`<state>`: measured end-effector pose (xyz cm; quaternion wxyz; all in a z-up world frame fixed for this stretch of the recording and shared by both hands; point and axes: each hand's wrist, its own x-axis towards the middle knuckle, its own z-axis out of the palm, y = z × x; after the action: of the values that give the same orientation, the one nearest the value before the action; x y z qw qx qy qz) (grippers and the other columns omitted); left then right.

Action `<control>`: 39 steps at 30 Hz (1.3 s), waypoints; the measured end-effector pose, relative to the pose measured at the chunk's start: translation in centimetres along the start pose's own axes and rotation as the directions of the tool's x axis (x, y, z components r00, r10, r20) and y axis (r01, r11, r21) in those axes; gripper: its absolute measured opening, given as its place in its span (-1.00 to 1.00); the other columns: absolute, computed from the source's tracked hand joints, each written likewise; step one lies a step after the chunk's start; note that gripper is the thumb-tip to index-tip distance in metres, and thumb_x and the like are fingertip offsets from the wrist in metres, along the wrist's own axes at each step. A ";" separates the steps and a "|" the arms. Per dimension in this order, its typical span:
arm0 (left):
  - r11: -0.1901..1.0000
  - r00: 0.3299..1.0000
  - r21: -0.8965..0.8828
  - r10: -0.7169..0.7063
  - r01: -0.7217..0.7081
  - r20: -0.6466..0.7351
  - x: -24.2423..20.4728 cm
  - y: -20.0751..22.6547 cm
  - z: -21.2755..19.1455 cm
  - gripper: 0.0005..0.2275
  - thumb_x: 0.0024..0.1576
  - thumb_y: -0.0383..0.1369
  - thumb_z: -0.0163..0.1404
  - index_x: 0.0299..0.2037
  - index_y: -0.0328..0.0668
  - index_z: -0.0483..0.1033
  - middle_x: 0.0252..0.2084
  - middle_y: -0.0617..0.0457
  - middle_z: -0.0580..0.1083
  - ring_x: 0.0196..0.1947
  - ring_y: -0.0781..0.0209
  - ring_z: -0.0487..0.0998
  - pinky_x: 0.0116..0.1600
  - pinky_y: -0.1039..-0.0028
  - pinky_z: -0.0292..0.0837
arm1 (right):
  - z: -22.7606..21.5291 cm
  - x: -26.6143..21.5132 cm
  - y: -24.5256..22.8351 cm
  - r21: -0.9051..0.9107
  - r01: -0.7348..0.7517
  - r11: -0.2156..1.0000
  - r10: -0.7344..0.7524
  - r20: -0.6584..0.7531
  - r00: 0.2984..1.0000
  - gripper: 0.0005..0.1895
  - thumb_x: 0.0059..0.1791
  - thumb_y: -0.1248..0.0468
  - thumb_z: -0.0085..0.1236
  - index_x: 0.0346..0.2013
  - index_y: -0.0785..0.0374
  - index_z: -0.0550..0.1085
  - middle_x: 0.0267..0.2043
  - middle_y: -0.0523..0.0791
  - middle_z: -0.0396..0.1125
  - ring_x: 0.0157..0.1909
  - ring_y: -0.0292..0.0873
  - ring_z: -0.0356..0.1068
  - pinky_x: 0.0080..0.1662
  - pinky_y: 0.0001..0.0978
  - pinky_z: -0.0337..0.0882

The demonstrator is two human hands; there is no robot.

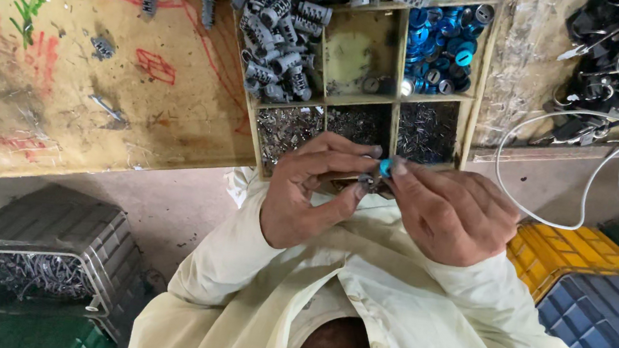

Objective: The person assembles keychains by hand, picking small metal rings and blue plastic caps from a compartmentalized tray, attaching them to key blanks, and placing the finished keychains into a pile on the table. The process is repeated continuously throughout the clip.

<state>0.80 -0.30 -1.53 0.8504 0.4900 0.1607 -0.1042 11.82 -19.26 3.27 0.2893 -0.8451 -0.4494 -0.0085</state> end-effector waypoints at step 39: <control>0.628 0.906 0.667 0.378 -0.401 0.189 -1.3 2.9 -0.1 -0.68 0.00 -0.37 0.39 -0.04 -0.02 0.66 -0.31 0.17 0.50 -0.38 0.32 0.58 -0.29 0.50 0.52 | 3.6 -2.6 4.3 0.458 -0.850 -0.261 -0.108 0.861 0.498 -0.86 0.00 0.45 0.21 -0.19 0.36 0.44 -0.19 -0.16 0.40 -0.39 -0.33 0.36 -0.46 -0.47 0.35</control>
<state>0.51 1.26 1.23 0.6092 0.7926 -0.0127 0.0219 12.63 -21.25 -2.53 0.5906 -0.3902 -0.0197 0.7061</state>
